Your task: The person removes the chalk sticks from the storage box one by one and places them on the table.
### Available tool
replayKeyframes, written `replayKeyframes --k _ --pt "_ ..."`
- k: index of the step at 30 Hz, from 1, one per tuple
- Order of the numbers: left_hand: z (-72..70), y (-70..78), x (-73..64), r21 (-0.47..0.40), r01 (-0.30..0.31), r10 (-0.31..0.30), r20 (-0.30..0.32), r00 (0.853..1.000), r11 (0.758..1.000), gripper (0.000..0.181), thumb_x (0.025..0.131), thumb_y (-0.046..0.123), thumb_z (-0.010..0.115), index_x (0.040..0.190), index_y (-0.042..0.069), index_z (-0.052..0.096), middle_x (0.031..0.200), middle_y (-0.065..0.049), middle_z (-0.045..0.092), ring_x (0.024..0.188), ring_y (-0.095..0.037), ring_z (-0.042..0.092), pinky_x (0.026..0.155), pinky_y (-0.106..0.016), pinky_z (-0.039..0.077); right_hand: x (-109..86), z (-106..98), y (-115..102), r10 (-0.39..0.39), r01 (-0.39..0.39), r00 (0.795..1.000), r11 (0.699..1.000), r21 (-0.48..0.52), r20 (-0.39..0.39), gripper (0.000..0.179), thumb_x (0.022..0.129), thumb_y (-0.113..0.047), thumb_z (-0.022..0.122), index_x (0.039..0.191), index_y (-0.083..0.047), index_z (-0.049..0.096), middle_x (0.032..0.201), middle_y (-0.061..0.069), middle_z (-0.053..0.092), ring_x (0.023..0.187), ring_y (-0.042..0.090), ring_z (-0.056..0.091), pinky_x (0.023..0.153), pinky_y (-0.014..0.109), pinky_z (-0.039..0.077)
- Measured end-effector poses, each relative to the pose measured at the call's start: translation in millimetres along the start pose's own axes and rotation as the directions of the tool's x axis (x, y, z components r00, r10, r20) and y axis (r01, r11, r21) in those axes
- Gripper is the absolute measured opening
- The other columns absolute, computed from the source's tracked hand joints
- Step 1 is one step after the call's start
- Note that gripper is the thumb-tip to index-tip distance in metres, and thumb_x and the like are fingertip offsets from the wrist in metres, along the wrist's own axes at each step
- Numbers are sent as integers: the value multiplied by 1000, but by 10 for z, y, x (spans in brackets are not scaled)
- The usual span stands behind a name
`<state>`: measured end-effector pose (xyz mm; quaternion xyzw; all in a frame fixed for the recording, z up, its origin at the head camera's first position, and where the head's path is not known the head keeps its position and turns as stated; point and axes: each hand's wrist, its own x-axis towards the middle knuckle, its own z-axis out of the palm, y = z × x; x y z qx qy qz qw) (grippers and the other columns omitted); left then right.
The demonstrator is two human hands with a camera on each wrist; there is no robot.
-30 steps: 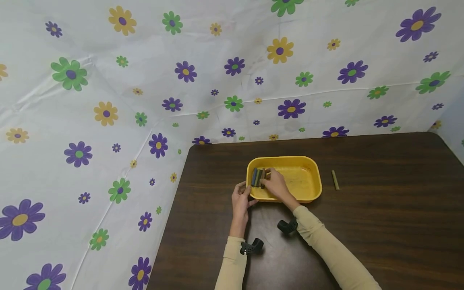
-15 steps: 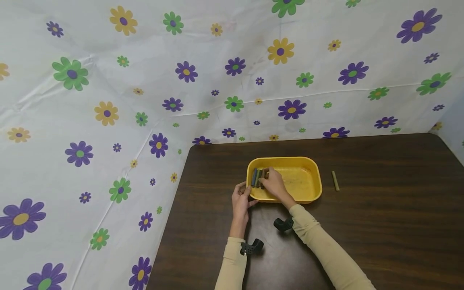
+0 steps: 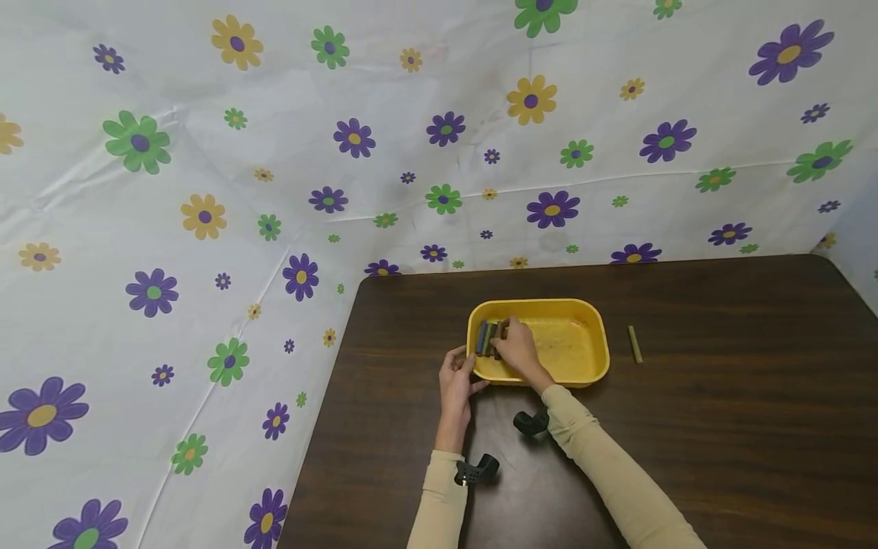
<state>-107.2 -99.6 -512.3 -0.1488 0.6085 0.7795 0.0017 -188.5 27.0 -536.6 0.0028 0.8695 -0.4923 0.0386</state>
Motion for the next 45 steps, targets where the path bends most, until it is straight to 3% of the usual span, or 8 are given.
replayKeyframes --k 19,29,40,45 --pt "2 -18 6 -22 4 -4 -3 1000 1000 37 97 7 54 131 -7 47 119 -35 47 106 -52 52 60 -33 58 46 26 45 -7 6 1000 997 -73 -12 44 83 -3 71 118 12 50 102 26 57 93 37 55 77 46 50" --pt "7 1 0 -9 8 -8 -6 1000 1000 37 98 7 53 132 -7 46 122 -34 46 107 -51 52 63 -35 58 38 4 42 -25 23 999 997 -68 -37 36 81 5 59 116 12 52 99 25 58 89 37 57 73 46 51" --pt "-6 5 -2 -7 12 -12 0 1000 1000 38 98 7 53 132 -7 46 122 -34 46 107 -51 52 63 -36 58 21 -28 27 -19 19 1000 1000 -19 -22 39 85 6 54 124 11 51 100 25 63 85 33 63 61 38 51" --pt "-6 6 5 -5 9 -9 -2 1000 1000 38 98 7 53 132 -7 46 122 -34 46 107 -51 52 64 -37 58 8 -61 27 -13 13 1000 1000 22 6 41 85 8 52 126 10 49 94 24 64 71 29 62 51 32 47"
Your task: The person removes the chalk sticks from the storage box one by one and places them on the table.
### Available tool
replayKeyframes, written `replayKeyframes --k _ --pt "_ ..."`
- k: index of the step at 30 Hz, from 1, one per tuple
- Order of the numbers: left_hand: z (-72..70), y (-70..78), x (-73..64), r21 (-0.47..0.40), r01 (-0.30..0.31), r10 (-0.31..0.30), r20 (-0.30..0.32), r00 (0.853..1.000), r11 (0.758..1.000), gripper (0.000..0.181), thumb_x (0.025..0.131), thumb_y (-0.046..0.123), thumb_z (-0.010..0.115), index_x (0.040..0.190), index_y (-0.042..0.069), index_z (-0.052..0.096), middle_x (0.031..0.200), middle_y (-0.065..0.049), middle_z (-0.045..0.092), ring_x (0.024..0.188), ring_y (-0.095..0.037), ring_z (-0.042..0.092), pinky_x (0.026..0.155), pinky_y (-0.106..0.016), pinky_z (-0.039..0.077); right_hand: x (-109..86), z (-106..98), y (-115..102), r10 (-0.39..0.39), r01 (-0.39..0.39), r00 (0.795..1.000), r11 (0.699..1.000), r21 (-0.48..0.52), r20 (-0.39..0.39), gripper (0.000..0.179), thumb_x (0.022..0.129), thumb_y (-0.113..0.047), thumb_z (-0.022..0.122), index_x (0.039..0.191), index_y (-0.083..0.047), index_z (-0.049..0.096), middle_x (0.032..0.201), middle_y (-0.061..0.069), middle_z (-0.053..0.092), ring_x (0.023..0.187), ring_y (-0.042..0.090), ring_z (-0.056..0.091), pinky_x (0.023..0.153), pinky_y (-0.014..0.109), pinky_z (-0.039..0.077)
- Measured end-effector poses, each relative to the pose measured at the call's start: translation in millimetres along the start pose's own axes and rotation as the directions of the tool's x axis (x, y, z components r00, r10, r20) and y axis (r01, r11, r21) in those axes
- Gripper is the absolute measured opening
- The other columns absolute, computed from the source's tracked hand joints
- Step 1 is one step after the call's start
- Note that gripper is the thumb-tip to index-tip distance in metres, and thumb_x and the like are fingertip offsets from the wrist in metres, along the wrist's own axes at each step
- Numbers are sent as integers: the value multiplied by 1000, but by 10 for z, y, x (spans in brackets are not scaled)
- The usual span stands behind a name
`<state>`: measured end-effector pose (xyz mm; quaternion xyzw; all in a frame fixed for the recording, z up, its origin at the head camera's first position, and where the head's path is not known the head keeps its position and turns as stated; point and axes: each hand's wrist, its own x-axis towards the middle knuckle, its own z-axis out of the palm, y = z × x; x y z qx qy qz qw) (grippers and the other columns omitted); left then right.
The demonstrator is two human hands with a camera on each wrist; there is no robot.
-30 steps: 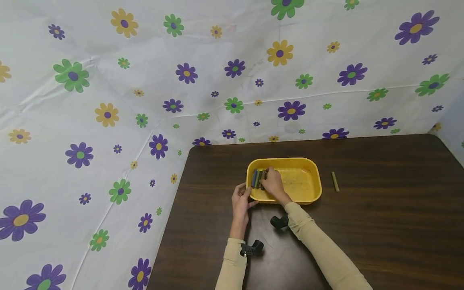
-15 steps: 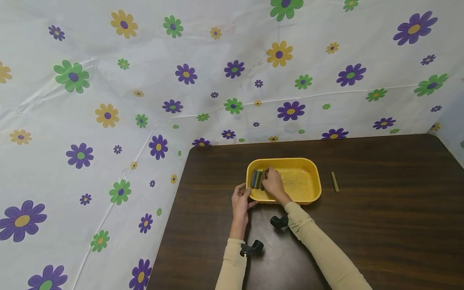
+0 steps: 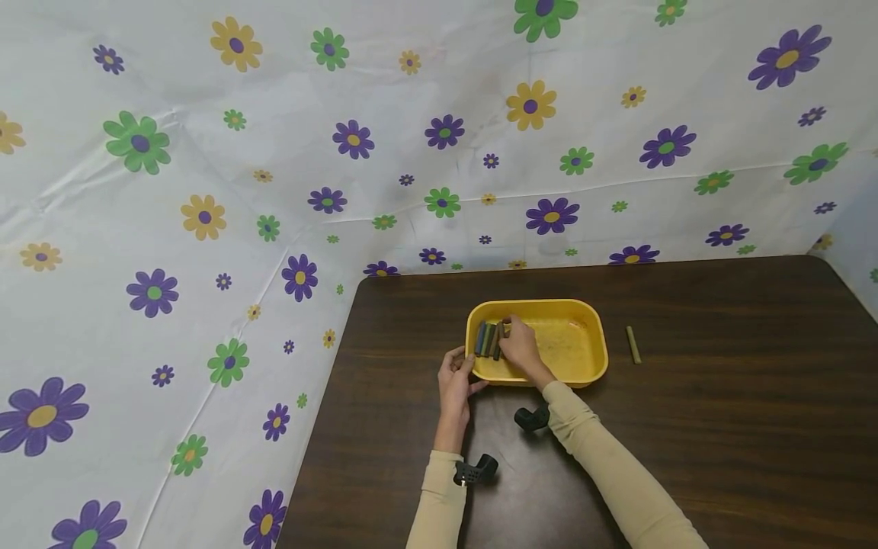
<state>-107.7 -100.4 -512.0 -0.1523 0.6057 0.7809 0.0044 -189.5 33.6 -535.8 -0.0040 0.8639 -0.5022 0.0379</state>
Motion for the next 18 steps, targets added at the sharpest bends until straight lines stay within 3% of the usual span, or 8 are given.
replayKeyframes --k 11,18 --pt "-15 -20 5 -1 -12 12 3 1000 1000 37 98 7 53 131 -8 47 120 -35 46 106 -53 51 61 -34 58 25 -4 11 9 -9 1000 1000 -30 15 49 82 8 50 131 5 52 103 24 65 78 28 62 51 30 45" --pt "-11 -9 -10 8 -14 14 6 1000 1000 37 98 7 53 131 -8 47 119 -35 46 105 -53 51 62 -36 58 29 -25 34 49 -51 997 998 44 52 51 84 8 47 134 1 49 90 21 67 48 17 51 44 27 38"
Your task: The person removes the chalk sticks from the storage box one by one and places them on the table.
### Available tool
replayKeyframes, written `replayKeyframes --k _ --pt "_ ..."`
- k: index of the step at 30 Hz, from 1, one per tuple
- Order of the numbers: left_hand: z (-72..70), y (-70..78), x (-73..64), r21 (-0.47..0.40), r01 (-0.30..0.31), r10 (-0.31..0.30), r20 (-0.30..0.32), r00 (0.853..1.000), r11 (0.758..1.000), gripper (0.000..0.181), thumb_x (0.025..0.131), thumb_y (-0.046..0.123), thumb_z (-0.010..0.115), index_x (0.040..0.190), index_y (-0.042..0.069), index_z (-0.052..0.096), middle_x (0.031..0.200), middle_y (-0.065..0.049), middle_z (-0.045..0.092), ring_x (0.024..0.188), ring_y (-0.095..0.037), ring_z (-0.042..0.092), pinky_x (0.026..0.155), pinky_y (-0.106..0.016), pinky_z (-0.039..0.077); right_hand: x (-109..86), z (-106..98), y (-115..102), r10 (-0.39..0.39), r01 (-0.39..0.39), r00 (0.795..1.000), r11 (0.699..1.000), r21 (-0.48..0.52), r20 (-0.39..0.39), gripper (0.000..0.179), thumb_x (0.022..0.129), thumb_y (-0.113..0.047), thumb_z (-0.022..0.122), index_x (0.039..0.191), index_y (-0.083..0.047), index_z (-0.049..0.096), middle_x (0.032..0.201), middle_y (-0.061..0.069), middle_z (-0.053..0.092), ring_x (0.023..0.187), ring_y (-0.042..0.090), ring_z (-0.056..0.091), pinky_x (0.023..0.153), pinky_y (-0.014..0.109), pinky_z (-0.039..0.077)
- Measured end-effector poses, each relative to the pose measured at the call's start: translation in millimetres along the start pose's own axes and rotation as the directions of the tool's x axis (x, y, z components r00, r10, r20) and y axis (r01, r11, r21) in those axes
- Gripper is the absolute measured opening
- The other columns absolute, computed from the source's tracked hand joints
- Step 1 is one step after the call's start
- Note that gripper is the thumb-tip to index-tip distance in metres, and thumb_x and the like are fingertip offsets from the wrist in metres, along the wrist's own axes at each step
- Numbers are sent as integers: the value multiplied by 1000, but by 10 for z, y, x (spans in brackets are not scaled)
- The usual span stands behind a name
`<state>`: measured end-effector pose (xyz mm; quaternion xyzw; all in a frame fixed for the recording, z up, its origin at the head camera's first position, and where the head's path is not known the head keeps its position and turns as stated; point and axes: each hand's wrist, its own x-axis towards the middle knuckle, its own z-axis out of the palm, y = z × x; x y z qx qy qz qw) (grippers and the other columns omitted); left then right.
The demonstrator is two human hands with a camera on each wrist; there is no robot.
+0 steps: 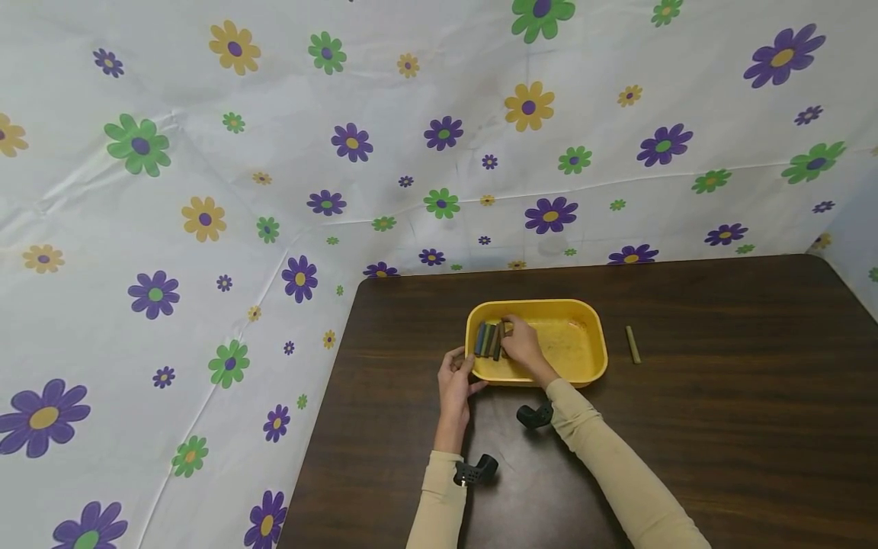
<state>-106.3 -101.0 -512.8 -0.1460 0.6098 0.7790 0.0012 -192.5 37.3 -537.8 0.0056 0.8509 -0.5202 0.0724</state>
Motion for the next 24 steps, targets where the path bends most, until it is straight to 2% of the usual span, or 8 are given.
replayKeyframes --k 2,9,14,18,24 --pt "3 11 -10 0 4 -4 1 1000 1000 38 98 7 53 131 -8 46 120 -35 46 106 -53 51 63 -36 58 -2 -11 5 11 -11 1000 1000 15 3 51 84 8 48 134 1 49 90 20 66 50 16 51 45 26 38" --pt "10 -2 -14 -16 -9 9 0 1000 1000 38 98 7 53 131 -10 45 121 -35 46 106 -54 51 60 -35 58 12 -65 33 55 -56 998 994 95 18 52 83 9 54 133 1 47 100 25 64 69 26 62 53 30 50" --pt "-5 -16 3 -8 2 -2 -5 1000 1000 38 97 6 53 132 -9 45 122 -35 46 106 -53 51 61 -34 58 2 -121 24 66 -70 997 984 167 28 52 83 11 55 133 2 46 107 29 61 77 35 65 61 39 57" --pt "-45 -126 88 -9 12 -12 -8 1000 1000 38 98 7 53 132 -8 45 122 -35 46 106 -52 52 60 -35 58 -6 -175 11 78 -91 995 965 248 60 54 84 11 56 136 1 45 115 31 57 84 41 65 67 45 57" --pt "-63 -264 179 -26 11 -11 -24 1000 1000 38 98 10 55 132 -4 48 121 -32 48 104 -48 55 58 -32 57 -19 -269 -9 87 -117 990 949 292 112 53 88 8 57 138 -2 43 119 29 55 86 39 64 72 48 56"
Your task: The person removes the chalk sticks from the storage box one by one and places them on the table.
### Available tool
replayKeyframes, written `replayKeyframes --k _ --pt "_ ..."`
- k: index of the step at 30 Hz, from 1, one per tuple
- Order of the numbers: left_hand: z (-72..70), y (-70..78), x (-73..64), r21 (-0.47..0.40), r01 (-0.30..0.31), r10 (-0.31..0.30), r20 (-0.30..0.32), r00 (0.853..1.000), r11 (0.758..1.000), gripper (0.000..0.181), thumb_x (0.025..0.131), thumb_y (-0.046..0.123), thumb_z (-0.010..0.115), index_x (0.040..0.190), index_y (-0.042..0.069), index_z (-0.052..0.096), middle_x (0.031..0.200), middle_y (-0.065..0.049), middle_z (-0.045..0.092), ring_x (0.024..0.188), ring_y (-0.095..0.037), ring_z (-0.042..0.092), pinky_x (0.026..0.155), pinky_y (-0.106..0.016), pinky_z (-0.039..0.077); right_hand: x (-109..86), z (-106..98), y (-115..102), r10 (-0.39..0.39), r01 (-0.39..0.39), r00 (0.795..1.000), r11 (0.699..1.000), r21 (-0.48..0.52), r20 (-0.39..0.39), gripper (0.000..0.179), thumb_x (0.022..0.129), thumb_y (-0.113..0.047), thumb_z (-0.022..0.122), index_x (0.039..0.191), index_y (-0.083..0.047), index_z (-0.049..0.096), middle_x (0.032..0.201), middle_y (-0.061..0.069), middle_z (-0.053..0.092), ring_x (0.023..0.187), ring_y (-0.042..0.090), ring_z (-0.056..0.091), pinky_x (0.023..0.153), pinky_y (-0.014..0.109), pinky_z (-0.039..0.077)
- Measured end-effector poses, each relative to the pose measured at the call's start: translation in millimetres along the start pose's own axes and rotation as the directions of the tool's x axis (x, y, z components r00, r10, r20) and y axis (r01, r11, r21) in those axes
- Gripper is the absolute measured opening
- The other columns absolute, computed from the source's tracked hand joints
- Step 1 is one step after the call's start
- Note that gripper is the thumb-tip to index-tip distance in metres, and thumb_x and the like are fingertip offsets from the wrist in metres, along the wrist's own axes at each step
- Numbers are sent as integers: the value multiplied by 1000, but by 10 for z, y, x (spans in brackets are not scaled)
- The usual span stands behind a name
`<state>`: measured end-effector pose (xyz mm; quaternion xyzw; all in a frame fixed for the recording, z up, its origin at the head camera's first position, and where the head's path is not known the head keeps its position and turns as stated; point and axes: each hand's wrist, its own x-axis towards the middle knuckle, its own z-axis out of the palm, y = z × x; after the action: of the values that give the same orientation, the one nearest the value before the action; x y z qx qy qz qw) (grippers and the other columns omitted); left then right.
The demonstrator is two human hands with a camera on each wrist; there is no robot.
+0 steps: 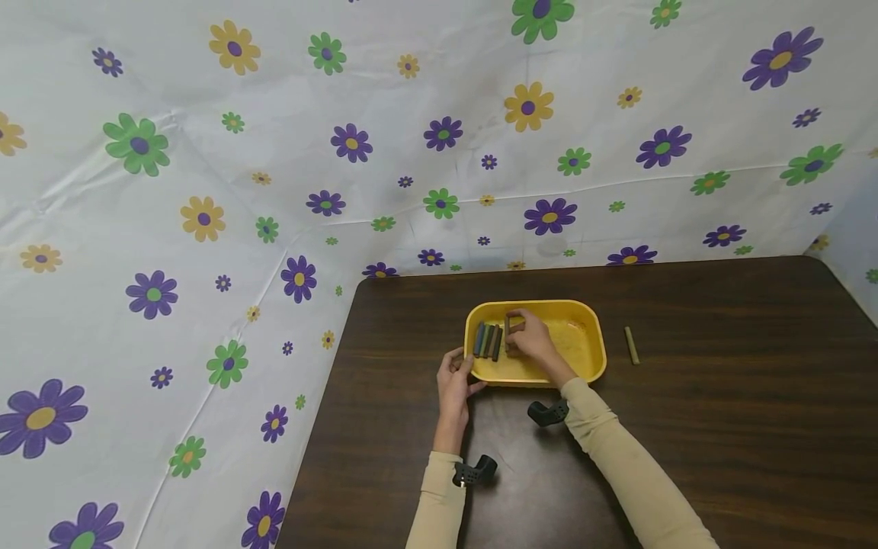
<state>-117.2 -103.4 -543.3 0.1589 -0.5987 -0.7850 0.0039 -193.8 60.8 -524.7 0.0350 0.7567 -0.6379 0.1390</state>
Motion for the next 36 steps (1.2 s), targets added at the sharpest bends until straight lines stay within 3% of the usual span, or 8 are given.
replayKeyframes --k 8,20,27,36 --pt "13 -6 -13 17 -4 5 -33 999 1000 36 95 14 60 128 1 52 117 -27 51 99 -40 60 57 -28 57 -55 -131 -109 -10 10 1000 1000 13 29 54 90 7 58 141 -3 42 116 30 55 90 39 64 80 51 54" --pt "-11 50 -26 -10 18 -18 12 1000 1000 39 97 7 55 132 -6 46 122 -34 46 106 -52 51 59 -33 58 -133 -336 -199 -43 39 997 996 77 56 56 91 6 58 143 -1 38 117 31 50 99 49 58 85 56 50" --pt "5 57 -45 -18 8 -8 7 1000 1000 38 97 10 56 132 -4 48 120 -33 47 105 -51 52 57 -29 57 -184 -468 -253 -44 39 998 991 127 40 58 90 8 57 144 -1 37 117 32 48 105 53 53 86 55 50" --pt "12 17 -41 0 -8 8 -11 1000 1000 39 97 13 58 131 -1 49 121 -30 47 105 -47 54 55 -26 55 -227 -667 -262 -35 33 999 995 97 12 59 90 7 58 144 -4 39 119 31 51 96 39 62 87 53 50"
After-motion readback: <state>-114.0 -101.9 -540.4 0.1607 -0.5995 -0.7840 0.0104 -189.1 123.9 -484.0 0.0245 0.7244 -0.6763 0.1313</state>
